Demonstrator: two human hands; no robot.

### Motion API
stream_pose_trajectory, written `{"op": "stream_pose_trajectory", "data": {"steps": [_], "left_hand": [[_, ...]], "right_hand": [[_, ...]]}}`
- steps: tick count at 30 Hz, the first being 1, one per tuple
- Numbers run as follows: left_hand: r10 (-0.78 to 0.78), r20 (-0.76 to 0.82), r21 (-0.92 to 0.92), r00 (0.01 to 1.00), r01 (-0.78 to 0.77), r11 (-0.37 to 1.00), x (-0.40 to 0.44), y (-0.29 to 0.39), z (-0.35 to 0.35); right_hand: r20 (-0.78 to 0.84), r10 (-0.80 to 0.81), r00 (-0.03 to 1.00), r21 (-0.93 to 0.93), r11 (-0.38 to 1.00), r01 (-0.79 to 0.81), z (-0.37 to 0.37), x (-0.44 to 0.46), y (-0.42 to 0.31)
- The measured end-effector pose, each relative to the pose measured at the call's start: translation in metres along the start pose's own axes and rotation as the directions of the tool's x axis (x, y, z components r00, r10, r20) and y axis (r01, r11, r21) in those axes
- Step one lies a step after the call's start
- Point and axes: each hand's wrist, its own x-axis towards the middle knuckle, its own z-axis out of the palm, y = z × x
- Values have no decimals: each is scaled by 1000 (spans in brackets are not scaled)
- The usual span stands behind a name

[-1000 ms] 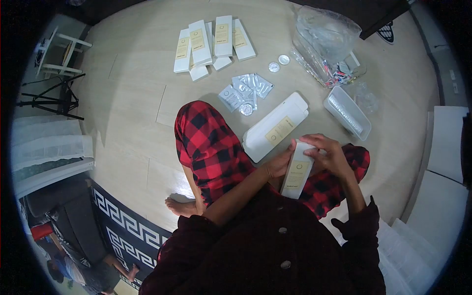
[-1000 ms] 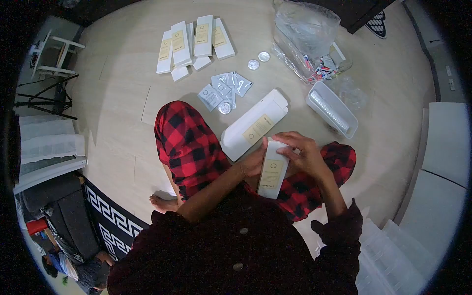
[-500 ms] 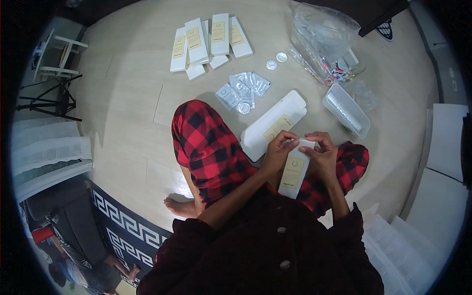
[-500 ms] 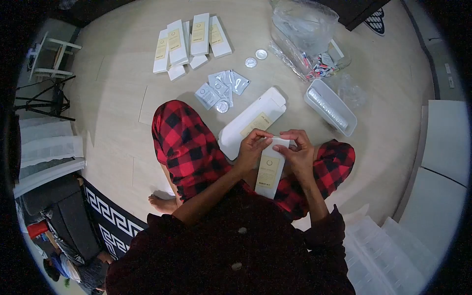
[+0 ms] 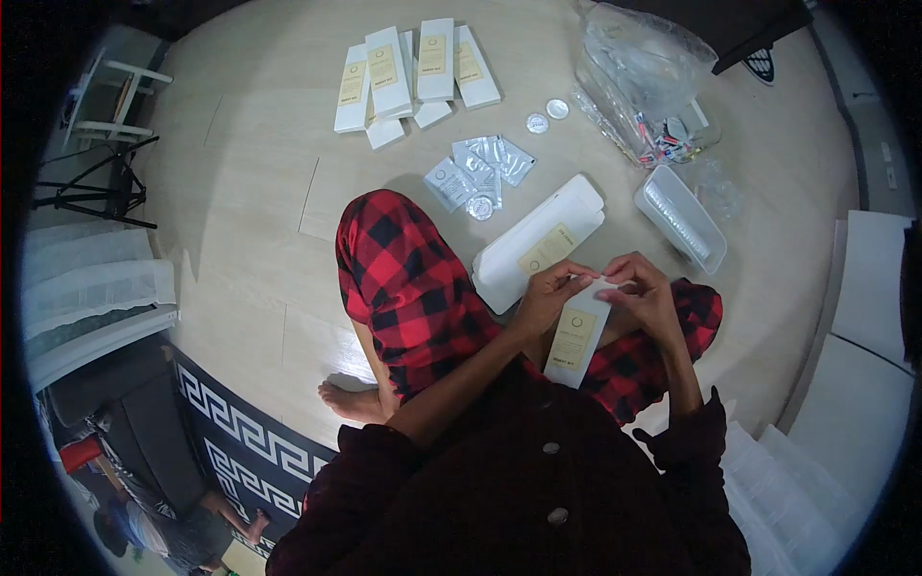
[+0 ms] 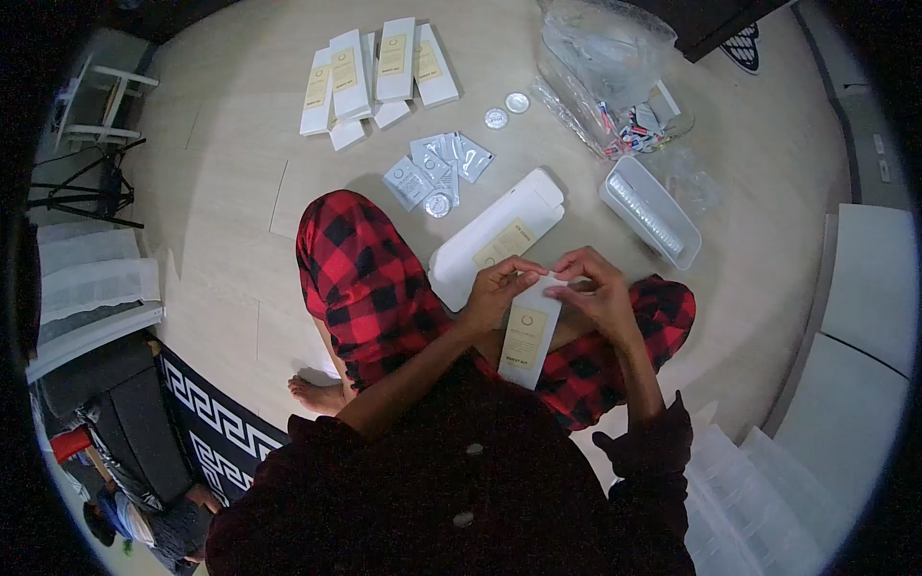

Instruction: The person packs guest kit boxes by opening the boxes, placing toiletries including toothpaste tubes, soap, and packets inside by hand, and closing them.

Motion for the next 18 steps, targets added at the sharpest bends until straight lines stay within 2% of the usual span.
{"op": "stream_pose_trajectory", "data": {"steps": [2, 3, 5, 6, 7, 8, 9, 11, 12, 14, 15, 16, 17, 18], "left_hand": [[30, 11, -20, 999, -30, 999, 3, -3, -3], [40, 8, -19, 999, -40, 999, 3, 3, 2], [130, -262, -138, 956, -171, 976, -3, 14, 18], [136, -271, -130, 953, -177, 976, -3, 9, 19], [177, -306, -72, 936, -208, 975, -3, 5, 20], [217, -335, -15, 917, -236, 972, -3, 2, 19], [223, -334, -9, 916, -240, 971, -4, 5, 13], [52, -33, 74, 998, -49, 996, -7, 16, -4], [54, -25, 80, 998, -52, 995, -6, 23, -6], [252, -212, 363, 944, -163, 917, -3, 47, -6], [255, -202, 369, 945, -168, 914, -1, 58, -11], [277, -252, 627, 927, -62, 777, 3, 69, -19], [316, -285, 820, 905, 59, 570, 11, 81, -27], [443, -332, 852, 833, 63, 519, 24, 91, -40]], "right_hand": [[-24, 198, 980, 196, 962, -190, 15, 2, -6], [-19, 190, 982, 192, 964, -183, 15, 2, -5], [-37, 377, 926, -89, 921, -379, 16, 4, -1], [-26, 371, 928, -86, 924, -372, 16, 10, -1], [-206, 243, 948, 82, 970, -231, 13, 18, -3], [-398, 139, 907, 218, 975, -53, 12, 27, -7], [-397, 134, 908, 220, 974, -47, 10, 36, -10], [-501, 143, 854, 293, 956, 12, 5, 56, -21], [-491, 84, 867, 257, 965, 52, 17, 65, -36], [-512, 36, 858, 240, 965, 103, 27, 81, -48], [-527, -7, 850, 220, 965, 144, 31, 88, -52], [-535, 54, 843, 263, 959, 105, 34, 96, -56], [-550, 48, 834, 257, 960, 115, 39, 103, -61], [-587, -25, 809, 204, 963, 178, 43, 111, -65]]}}
